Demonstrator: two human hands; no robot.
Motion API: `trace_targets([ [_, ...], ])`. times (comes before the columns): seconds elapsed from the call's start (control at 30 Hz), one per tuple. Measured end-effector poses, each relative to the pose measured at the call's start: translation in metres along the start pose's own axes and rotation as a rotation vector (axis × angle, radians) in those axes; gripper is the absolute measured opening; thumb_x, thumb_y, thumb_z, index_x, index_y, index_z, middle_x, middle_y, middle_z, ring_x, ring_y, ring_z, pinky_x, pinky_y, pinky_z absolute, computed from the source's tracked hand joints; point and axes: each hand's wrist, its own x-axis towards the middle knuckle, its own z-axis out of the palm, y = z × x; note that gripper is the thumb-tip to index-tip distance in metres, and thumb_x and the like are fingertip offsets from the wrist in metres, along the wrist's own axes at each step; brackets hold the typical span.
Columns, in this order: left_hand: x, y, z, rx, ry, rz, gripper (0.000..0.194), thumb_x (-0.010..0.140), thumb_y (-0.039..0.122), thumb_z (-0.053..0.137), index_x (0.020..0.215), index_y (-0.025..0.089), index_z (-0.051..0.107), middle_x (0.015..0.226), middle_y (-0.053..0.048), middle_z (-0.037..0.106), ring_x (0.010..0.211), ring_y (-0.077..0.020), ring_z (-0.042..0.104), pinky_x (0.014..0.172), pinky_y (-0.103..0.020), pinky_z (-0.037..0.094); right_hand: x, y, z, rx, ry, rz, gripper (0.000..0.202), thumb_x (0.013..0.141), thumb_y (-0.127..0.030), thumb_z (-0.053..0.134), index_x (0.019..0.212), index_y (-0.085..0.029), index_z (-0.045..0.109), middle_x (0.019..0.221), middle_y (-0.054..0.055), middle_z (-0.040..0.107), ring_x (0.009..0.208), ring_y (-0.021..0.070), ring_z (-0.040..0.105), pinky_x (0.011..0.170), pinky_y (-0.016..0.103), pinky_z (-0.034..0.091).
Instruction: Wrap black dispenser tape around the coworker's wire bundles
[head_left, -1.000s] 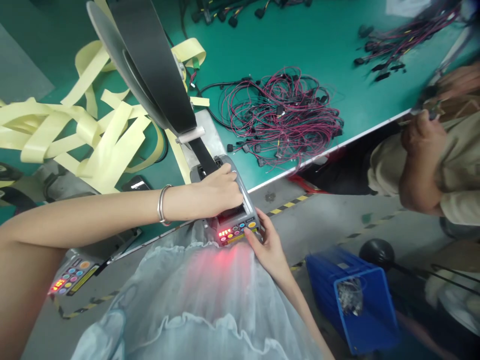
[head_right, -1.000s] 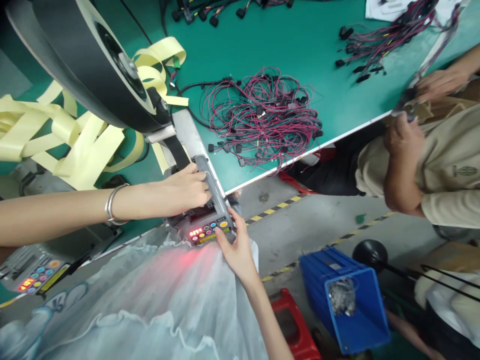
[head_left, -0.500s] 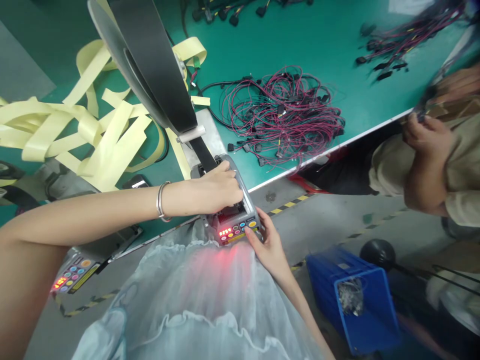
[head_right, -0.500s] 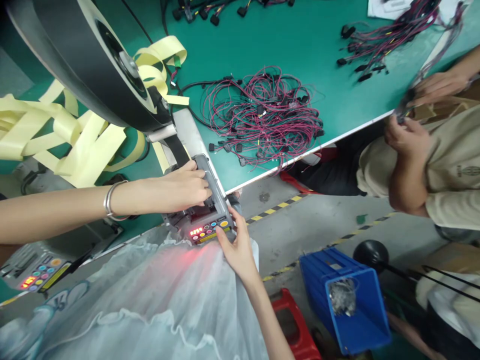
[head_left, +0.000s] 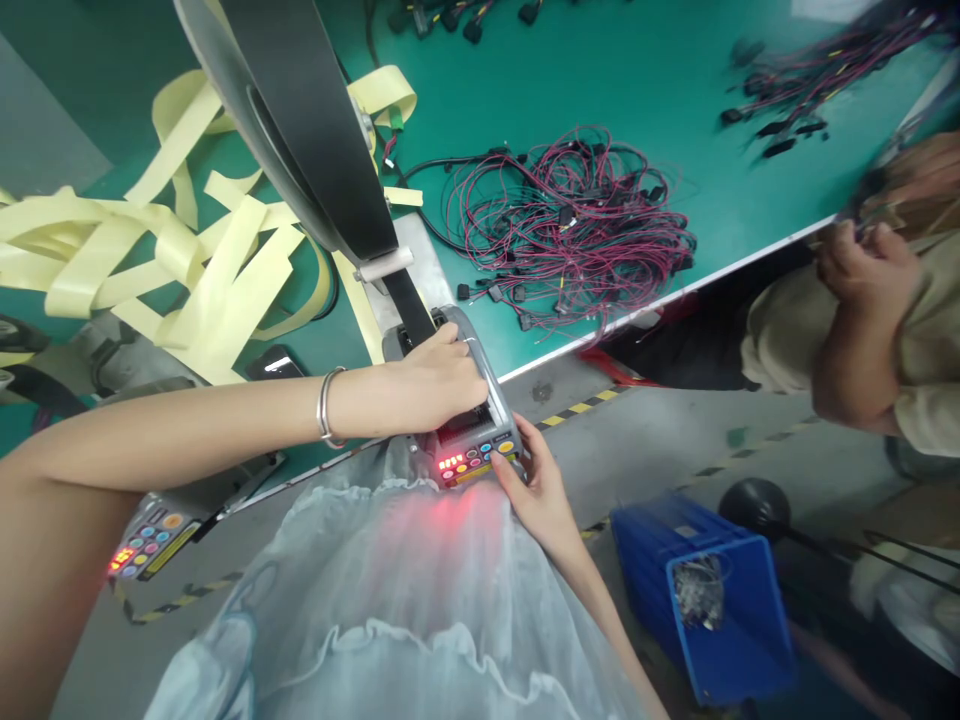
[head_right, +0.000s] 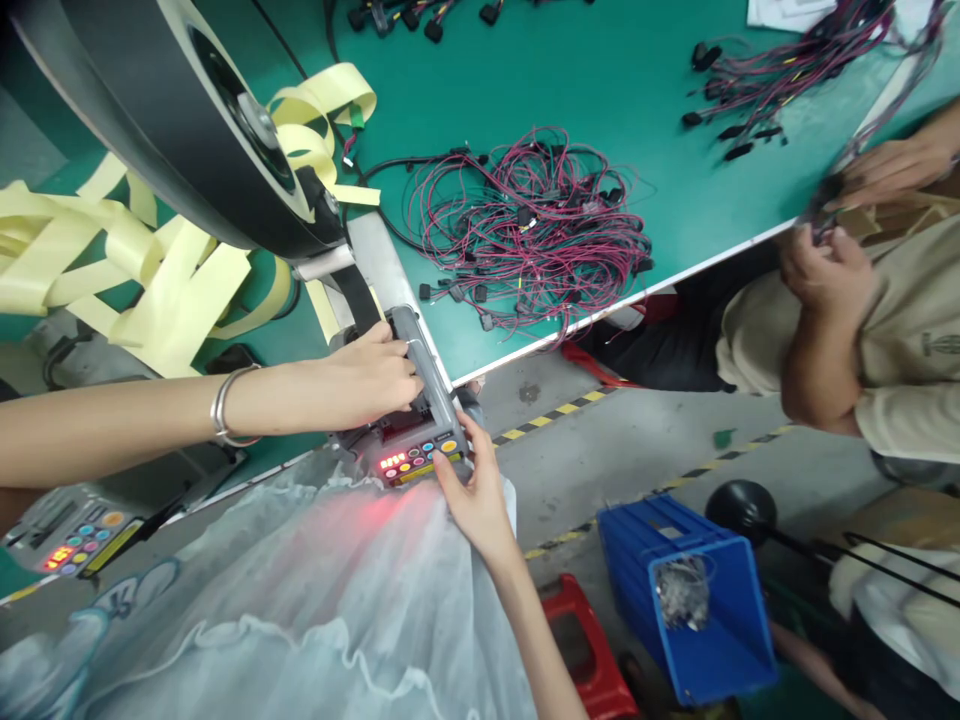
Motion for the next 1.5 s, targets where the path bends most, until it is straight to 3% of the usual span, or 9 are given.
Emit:
trace_targets([
  [0.9, -0.001, 0.003, 0.008, 0.035, 0.003, -0.007, 0.007, 0.074, 0.017, 0.059, 0.067, 0.016, 0.056, 0.067, -0.006, 0.062, 0.068, -0.02, 0.051, 0.066, -0.035, 0.023, 0.003, 0.004, 0.004, -0.029, 0.043, -0.035, 0.055, 0.075, -0.036, 0.063, 0.124, -0.022, 0.043, 0.124, 0.01, 0.052, 0.113, 0.0228, 0.05, 0.098, 0.041, 0.041],
  [1.07, -0.002, 0.004, 0.007, 0.025, -0.001, -0.008, 0.007, 0.074, 0.015, 0.058, 0.067, 0.016, 0.057, 0.068, -0.006, 0.062, 0.069, -0.0203, 0.052, 0.067, -0.035, 0.023, 0.004, -0.002, 0.003, -0.045, 0.094, -0.013, 0.052, 0.071, -0.035, 0.066, 0.118, -0.019, 0.05, 0.117, 0.01, 0.057, 0.107, 0.023, 0.054, 0.097, 0.041, 0.041],
  [1.3, 0.003, 0.008, 0.0, -0.034, -0.093, -0.047, 0.006, 0.073, 0.013, 0.058, 0.068, 0.016, 0.059, 0.069, -0.005, 0.063, 0.072, -0.0206, 0.053, 0.07, -0.035, 0.025, 0.004, -0.004, 0.002, -0.142, 0.14, -0.051, 0.052, 0.07, -0.035, 0.067, 0.117, -0.017, 0.054, 0.113, 0.01, 0.059, 0.103, 0.0228, 0.055, 0.093, 0.04, 0.043],
  [1.5, 0.001, 0.014, -0.008, -0.022, -0.193, -0.063, 0.01, 0.079, 0.017, 0.054, 0.075, 0.017, 0.064, 0.074, -0.004, 0.065, 0.076, -0.0226, 0.056, 0.072, -0.037, 0.025, 0.006, 0.001, -0.005, -0.175, 0.035, -0.074, 0.051, 0.074, -0.035, 0.064, 0.119, -0.019, 0.049, 0.113, 0.009, 0.058, 0.104, 0.0213, 0.054, 0.094, 0.039, 0.042],
])
